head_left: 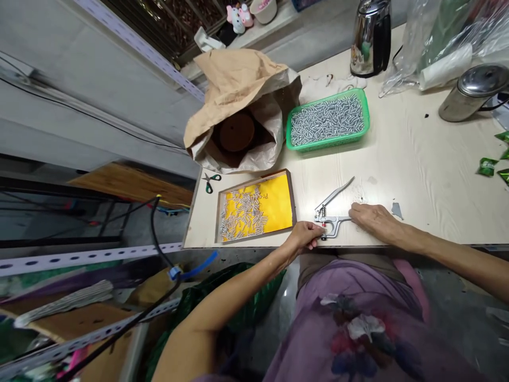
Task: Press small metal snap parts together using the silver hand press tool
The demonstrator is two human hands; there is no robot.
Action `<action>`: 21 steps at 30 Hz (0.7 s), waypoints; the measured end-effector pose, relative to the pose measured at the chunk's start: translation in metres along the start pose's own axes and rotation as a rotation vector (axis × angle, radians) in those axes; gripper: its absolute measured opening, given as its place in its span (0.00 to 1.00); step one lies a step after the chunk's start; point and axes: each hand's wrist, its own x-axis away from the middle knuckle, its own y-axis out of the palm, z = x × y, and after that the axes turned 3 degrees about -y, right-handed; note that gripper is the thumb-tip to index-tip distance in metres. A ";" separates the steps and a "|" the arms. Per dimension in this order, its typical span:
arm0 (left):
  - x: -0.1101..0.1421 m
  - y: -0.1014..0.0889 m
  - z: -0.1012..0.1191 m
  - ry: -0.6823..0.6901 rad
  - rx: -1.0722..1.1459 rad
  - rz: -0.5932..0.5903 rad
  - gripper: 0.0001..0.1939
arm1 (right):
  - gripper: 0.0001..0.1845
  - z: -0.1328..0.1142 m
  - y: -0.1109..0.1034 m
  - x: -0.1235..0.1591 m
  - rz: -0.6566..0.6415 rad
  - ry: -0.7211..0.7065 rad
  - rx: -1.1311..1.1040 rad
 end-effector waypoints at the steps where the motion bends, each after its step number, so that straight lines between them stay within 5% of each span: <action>1: 0.000 -0.001 0.002 -0.016 -0.016 -0.006 0.10 | 0.12 0.000 0.000 0.000 -0.005 0.001 -0.002; 5: -0.001 -0.003 0.007 -0.046 -0.049 -0.009 0.09 | 0.05 0.007 -0.005 -0.002 -0.006 -0.013 -0.022; 10: 0.001 -0.001 0.006 -0.045 -0.032 -0.003 0.07 | 0.44 0.035 -0.011 -0.023 0.140 -0.021 0.055; 12: 0.001 0.000 0.006 -0.045 -0.017 0.002 0.07 | 0.51 0.046 -0.008 -0.033 0.117 -0.054 0.059; 21: 0.000 0.001 0.002 -0.046 -0.004 0.006 0.08 | 0.54 0.044 0.001 -0.039 0.088 -0.113 0.094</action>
